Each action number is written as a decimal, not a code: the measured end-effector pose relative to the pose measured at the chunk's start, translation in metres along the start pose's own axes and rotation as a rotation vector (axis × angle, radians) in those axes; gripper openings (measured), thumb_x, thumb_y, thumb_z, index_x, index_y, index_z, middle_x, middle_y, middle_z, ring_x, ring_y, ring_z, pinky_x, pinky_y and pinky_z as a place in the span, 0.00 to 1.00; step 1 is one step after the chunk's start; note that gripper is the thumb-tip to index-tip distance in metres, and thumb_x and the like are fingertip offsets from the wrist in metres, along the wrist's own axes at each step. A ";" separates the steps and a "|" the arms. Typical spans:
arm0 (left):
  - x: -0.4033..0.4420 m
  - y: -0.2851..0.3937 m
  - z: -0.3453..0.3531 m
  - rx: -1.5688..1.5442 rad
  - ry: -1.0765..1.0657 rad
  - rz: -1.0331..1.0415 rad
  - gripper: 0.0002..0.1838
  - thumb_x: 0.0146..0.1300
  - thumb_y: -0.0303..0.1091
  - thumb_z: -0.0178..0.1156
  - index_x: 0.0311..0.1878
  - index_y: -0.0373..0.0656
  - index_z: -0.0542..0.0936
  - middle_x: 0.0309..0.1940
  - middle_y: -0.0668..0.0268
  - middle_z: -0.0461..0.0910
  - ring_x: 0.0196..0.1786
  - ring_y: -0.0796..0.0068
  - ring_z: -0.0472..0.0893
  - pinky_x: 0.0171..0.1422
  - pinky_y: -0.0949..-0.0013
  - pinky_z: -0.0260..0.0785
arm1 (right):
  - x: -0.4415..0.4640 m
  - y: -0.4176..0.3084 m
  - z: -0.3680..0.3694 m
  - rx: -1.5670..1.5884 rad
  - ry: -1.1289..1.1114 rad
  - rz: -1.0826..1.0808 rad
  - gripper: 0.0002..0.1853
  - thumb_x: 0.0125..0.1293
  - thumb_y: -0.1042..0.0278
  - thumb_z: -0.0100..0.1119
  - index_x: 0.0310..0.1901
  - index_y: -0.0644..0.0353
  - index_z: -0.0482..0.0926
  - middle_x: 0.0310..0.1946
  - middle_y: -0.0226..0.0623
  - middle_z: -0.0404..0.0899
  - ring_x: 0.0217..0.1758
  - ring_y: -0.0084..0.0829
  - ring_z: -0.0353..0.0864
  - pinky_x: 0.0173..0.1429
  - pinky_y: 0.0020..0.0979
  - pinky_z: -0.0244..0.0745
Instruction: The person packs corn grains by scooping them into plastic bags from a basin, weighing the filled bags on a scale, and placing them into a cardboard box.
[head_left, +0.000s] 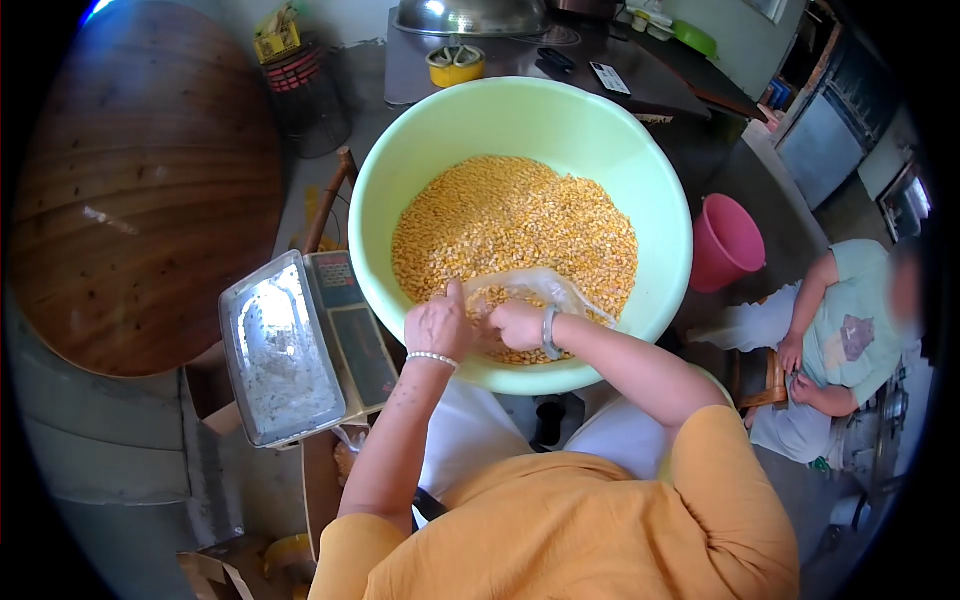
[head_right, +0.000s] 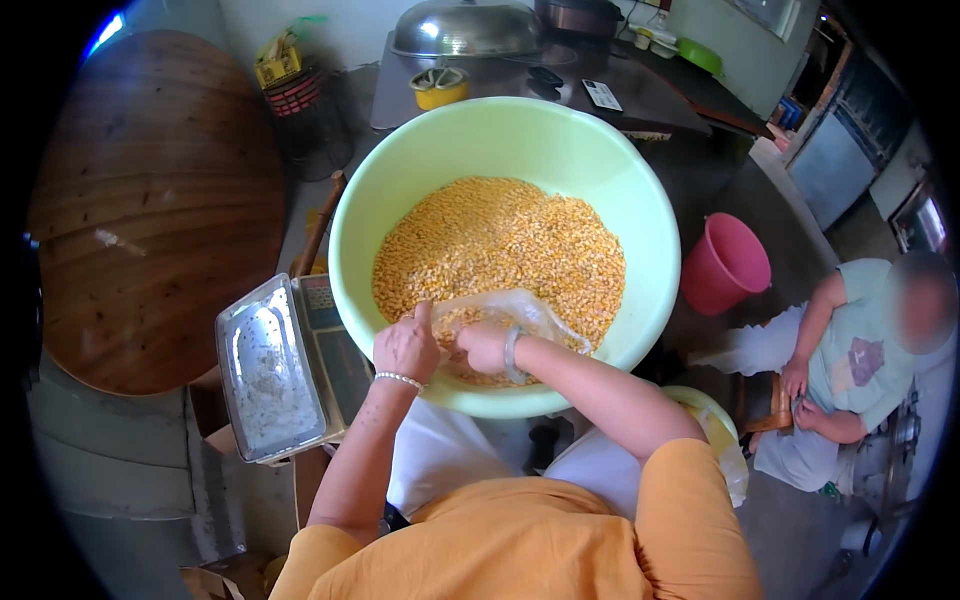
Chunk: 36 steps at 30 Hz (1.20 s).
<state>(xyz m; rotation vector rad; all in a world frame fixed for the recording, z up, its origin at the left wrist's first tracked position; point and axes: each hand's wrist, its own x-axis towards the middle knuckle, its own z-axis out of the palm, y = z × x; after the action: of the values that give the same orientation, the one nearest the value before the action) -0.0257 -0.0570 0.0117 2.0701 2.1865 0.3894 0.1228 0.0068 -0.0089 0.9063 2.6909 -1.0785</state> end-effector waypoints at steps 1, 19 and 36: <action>0.001 0.000 -0.001 0.020 -0.039 -0.004 0.15 0.51 0.30 0.52 0.45 0.44 0.71 0.23 0.57 0.80 0.29 0.59 0.81 0.33 0.60 0.71 | -0.003 0.000 -0.001 -0.002 -0.026 -0.027 0.14 0.54 0.74 0.49 0.42 0.58 0.80 0.33 0.43 0.81 0.40 0.37 0.80 0.48 0.35 0.72; 0.003 0.008 -0.009 0.020 -0.169 0.002 0.29 0.50 0.39 0.55 0.58 0.42 0.66 0.25 0.57 0.80 0.29 0.58 0.80 0.35 0.60 0.71 | -0.005 0.163 -0.026 -0.159 0.381 0.708 0.22 0.56 0.53 0.57 0.47 0.60 0.77 0.45 0.47 0.78 0.49 0.45 0.77 0.55 0.39 0.71; 0.004 -0.002 0.012 0.014 -0.007 0.003 0.16 0.52 0.32 0.52 0.47 0.44 0.70 0.19 0.57 0.78 0.25 0.57 0.79 0.30 0.57 0.70 | 0.012 0.171 -0.010 0.000 0.424 0.678 0.21 0.60 0.50 0.52 0.33 0.64 0.80 0.37 0.54 0.79 0.42 0.48 0.79 0.48 0.41 0.72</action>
<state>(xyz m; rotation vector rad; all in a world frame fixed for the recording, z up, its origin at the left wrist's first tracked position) -0.0249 -0.0521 -0.0001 2.0790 2.1885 0.3679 0.2107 0.1165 -0.1067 2.0324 2.3113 -0.7875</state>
